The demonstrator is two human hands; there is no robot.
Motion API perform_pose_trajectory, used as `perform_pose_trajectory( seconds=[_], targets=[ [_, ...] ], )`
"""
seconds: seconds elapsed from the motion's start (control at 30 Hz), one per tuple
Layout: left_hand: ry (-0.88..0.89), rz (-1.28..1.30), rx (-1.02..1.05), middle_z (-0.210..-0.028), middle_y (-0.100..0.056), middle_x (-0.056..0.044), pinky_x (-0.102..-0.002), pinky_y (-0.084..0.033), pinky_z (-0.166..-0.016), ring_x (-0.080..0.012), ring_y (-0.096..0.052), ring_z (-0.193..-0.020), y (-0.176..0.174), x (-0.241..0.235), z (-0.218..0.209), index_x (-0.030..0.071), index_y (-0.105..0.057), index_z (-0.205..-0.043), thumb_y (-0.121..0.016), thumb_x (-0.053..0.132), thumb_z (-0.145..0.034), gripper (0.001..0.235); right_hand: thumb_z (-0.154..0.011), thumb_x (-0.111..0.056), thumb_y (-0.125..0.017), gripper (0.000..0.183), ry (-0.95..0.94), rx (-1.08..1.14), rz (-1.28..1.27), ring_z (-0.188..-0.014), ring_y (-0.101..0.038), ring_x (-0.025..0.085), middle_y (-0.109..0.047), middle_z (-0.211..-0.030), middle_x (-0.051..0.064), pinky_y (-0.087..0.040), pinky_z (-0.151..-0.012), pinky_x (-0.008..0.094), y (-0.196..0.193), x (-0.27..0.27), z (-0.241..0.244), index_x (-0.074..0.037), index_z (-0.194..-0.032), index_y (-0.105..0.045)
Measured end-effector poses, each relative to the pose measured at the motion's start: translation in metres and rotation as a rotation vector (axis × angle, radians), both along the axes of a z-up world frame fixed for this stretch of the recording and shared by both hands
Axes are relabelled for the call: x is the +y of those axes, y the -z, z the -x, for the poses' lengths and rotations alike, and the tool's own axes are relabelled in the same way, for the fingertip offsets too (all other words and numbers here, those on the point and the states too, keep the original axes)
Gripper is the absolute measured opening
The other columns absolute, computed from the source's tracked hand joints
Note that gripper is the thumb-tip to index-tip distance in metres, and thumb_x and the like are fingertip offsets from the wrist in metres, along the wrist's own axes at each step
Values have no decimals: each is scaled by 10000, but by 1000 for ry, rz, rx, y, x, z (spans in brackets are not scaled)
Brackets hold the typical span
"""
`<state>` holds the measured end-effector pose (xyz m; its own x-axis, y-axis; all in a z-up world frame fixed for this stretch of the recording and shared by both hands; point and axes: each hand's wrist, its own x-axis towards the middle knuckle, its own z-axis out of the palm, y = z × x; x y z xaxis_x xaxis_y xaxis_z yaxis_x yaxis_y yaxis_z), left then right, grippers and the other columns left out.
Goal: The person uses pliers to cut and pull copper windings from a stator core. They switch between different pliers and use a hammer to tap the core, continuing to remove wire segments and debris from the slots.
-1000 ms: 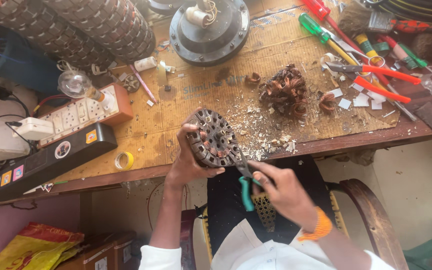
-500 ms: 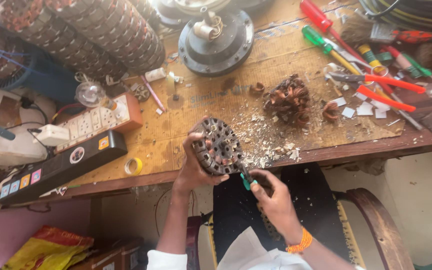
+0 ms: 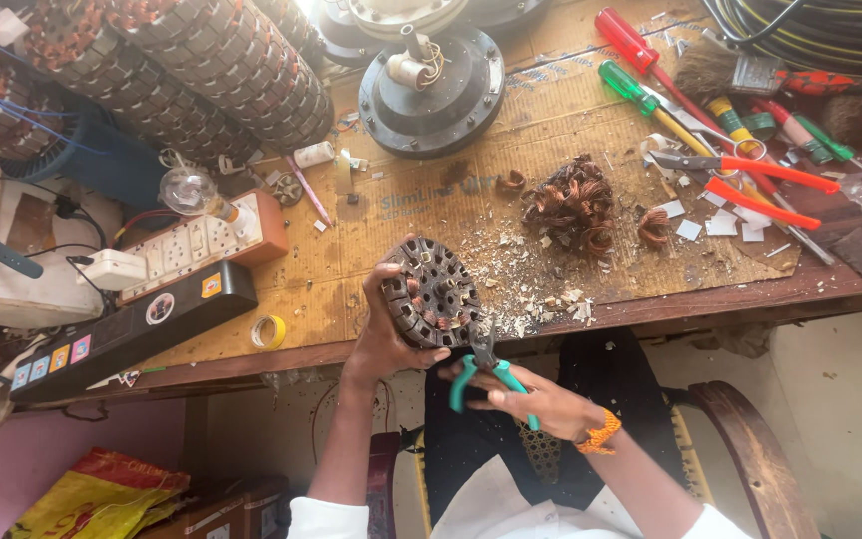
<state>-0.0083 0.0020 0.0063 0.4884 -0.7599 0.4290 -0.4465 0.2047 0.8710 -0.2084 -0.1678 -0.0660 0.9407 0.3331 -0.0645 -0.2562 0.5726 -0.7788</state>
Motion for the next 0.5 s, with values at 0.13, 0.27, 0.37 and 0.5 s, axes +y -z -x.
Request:
perform_pose_trajectory(
  seconds=[0.13,0.27,0.37,0.5],
  targets=[
    [1,6,-41,-1686,-163,-249,-520,-486,-1249,-411,-365,-1527,5,1,-3,289,-164,-1493,-965,398,-660,1161,-993,-329,-662,372,23,47,-576,-934,-551,171,-556,-1020,49,-482,-808,364,-15,35,1,-84,-1216,-492],
    [-59,-69,40,-1610,-261,-256,-470,-534,-1196,-380,-473,-1407,13,4,0,257,-148,-1505,-973,413,-699,1163,-1002,-252,-644,348,47,122,-912,-764,-501,112,-525,-901,9,-427,-678,278,-26,55,8,-74,-1266,-503],
    [-69,-96,1,-1441,-408,-227,-449,-610,-1140,-361,-560,-1321,12,7,-2,241,-154,-1481,-1009,438,-664,1199,-962,-173,-647,314,339,118,1,-647,-478,167,-491,-760,40,-429,-588,328,-28,57,1,-39,-1234,-566],
    [-113,-15,-188,-1640,-245,-262,-461,-518,-1192,-384,-467,-1418,12,1,3,256,-170,-1501,-954,406,-640,1174,-928,-129,-601,301,850,-141,971,-690,-609,191,-579,-795,79,-469,-634,366,-23,62,-11,-27,-1203,-534]
  ],
)
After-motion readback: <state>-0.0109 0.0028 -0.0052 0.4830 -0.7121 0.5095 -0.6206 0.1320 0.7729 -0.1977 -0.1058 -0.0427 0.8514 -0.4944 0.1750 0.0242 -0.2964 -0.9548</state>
